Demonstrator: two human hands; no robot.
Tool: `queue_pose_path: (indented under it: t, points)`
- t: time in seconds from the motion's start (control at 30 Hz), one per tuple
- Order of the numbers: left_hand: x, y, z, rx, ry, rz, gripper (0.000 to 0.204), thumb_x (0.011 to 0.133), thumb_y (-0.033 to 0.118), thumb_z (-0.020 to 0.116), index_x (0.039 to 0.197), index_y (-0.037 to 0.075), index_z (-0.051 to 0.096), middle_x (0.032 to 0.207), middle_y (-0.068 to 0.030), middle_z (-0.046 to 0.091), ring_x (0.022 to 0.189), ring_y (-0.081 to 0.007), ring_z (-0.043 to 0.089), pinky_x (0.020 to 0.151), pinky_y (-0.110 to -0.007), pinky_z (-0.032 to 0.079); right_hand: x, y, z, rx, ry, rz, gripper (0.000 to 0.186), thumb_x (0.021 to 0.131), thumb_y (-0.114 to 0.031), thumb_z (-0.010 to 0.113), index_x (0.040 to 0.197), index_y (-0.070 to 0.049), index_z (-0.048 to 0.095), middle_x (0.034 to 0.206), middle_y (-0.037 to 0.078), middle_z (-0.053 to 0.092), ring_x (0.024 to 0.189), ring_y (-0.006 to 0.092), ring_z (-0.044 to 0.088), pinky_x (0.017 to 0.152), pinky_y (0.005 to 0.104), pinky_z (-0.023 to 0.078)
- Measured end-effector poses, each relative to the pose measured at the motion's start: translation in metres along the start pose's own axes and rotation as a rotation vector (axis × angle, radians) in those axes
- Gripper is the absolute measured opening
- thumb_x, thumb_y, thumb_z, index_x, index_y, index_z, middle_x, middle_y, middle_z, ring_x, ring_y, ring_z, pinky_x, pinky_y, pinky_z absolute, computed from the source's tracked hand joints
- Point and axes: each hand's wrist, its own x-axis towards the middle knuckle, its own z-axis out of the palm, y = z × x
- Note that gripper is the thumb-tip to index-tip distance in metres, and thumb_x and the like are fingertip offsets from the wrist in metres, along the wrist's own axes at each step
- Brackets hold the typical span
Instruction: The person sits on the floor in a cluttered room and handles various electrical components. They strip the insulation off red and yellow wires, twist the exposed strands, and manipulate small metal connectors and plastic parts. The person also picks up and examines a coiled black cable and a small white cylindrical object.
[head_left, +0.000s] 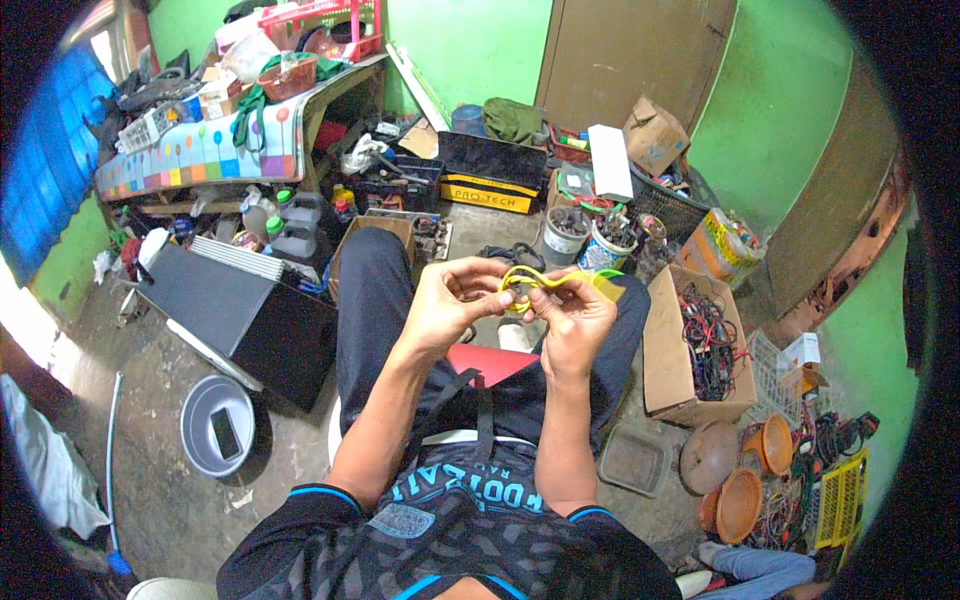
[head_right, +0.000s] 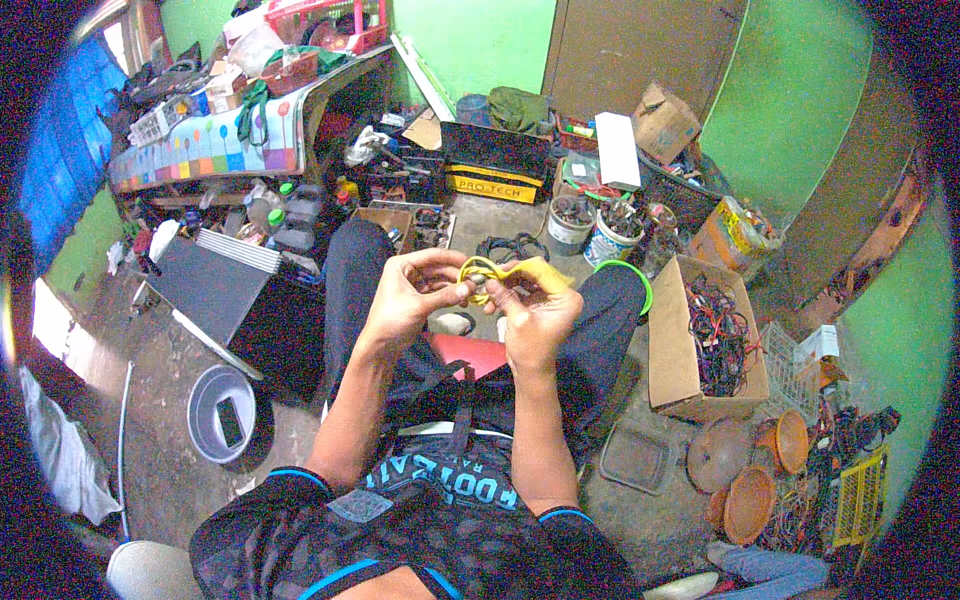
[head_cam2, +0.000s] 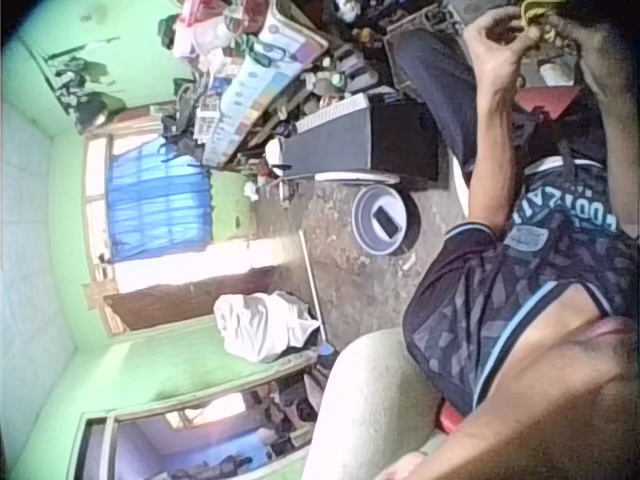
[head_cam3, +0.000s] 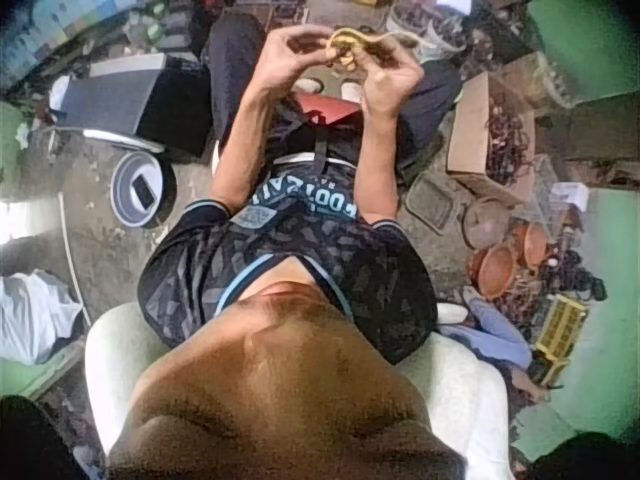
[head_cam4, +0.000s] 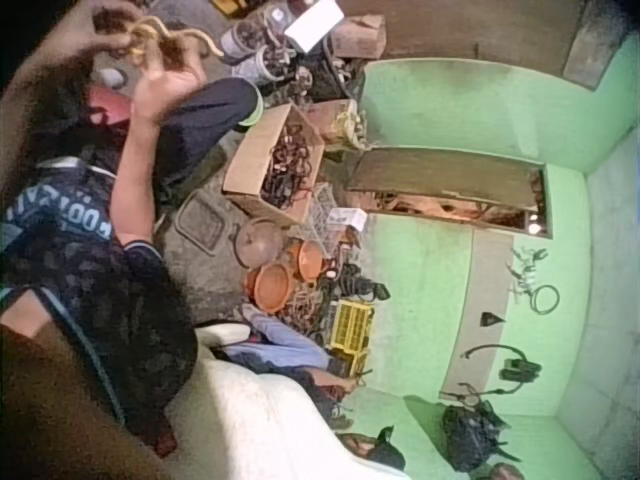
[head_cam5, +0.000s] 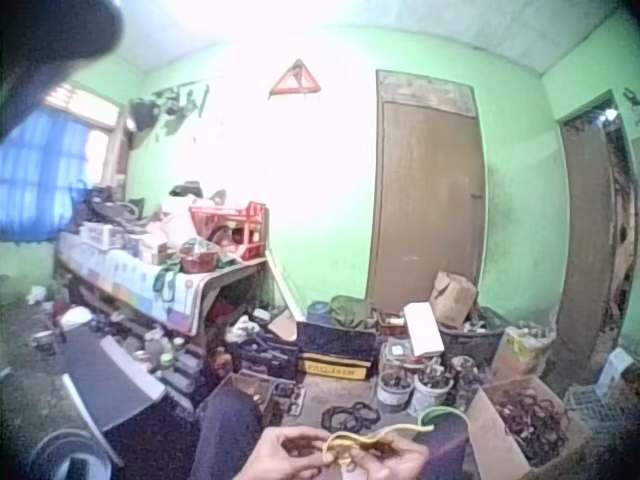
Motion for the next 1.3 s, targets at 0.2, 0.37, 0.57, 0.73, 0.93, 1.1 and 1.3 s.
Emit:
queue_pose_path:
  t: [0.2, 0.37, 0.57, 0.73, 0.93, 1.1, 1.3]
  points:
    - [0.004, -0.016, -0.011, -0.194, -0.169, 0.037, 0.042, 0.073, 0.015, 0.08, 0.107, -0.004, 0.063, 0.094, -0.0088, 0.067, 0.08, -0.0153, 0.065, 0.07, -0.029, 0.055, 0.001, 0.001, -0.001, 0.281, 0.008, 0.176, 0.015, 0.076, 0.011, 0.068, 0.087, 0.003, 0.062, 0.077, 0.012, 0.065, 0.057, 0.0161, 0.061, 0.046, 0.0259, 0.049]
    - [0.008, -0.021, -0.014, -0.304, -0.295, 0.0, 0.053, 0.073, 0.02, 0.08, 0.114, -0.006, 0.06, 0.095, -0.01, 0.067, 0.081, -0.0184, 0.066, 0.066, -0.03, 0.056, 0.001, 0.001, 0.0, 0.361, -0.021, 0.224, 0.012, 0.079, 0.008, 0.065, 0.089, 0.002, 0.062, 0.078, 0.012, 0.066, 0.061, 0.0168, 0.062, 0.047, 0.0258, 0.05]
    - [0.012, -0.022, -0.01, -0.335, 0.058, -0.028, 0.029, 0.08, 0.007, 0.072, 0.106, -0.004, 0.063, 0.083, -0.0069, 0.065, 0.066, -0.0116, 0.06, 0.057, -0.028, 0.055, 0.004, -0.002, -0.002, 0.334, 0.046, 0.153, 0.011, 0.081, 0.007, 0.064, 0.09, 0.001, 0.062, 0.085, 0.01, 0.066, 0.066, 0.0161, 0.063, 0.048, 0.0254, 0.05]
    - [0.013, -0.024, -0.013, -0.402, 0.223, 0.096, 0.021, 0.085, 0.004, 0.065, 0.105, -0.002, 0.061, 0.073, -0.0035, 0.059, 0.058, -0.0086, 0.053, 0.049, -0.025, 0.05, 0.008, -0.007, -0.015, 0.254, 0.059, 0.052, 0.015, 0.082, 0.007, 0.063, 0.096, 0.003, 0.061, 0.085, 0.01, 0.065, 0.066, 0.0153, 0.062, 0.049, 0.0267, 0.052]
    - [0.003, -0.003, 0.001, 0.098, 0.055, 0.086, 0.032, 0.089, 0.014, 0.064, 0.119, 0.002, 0.06, 0.078, -0.0053, 0.066, 0.054, -0.0053, 0.054, 0.045, -0.02, 0.043, 0.005, -0.008, -0.01, 0.187, -0.052, 0.182, 0.014, 0.08, 0.009, 0.063, 0.094, 0.004, 0.062, 0.084, 0.01, 0.065, 0.066, 0.0167, 0.064, 0.05, 0.0277, 0.055]
    - [0.009, -0.013, -0.004, -0.17, 0.308, 0.121, 0.023, 0.092, 0.016, 0.061, 0.11, 0.002, 0.06, 0.07, -0.005, 0.064, 0.049, -0.0041, 0.048, 0.041, -0.019, 0.037, 0.007, -0.006, -0.006, 0.189, 0.049, 0.045, 0.01, 0.08, 0.009, 0.063, 0.087, 0.002, 0.061, 0.084, 0.009, 0.063, 0.066, 0.0152, 0.063, 0.048, 0.0268, 0.053]
    - [-0.002, 0.005, 0.001, 0.139, -0.019, 0.026, 0.024, 0.09, 0.026, 0.063, 0.096, 0.003, 0.064, 0.058, 0.0044, 0.049, 0.048, -0.0036, 0.042, 0.042, -0.021, 0.03, 0.004, -0.001, -0.007, 0.146, 0.099, 0.074, 0.015, 0.081, 0.01, 0.062, 0.091, 0.0, 0.058, 0.088, 0.008, 0.061, 0.07, 0.0138, 0.06, 0.045, 0.0261, 0.051]
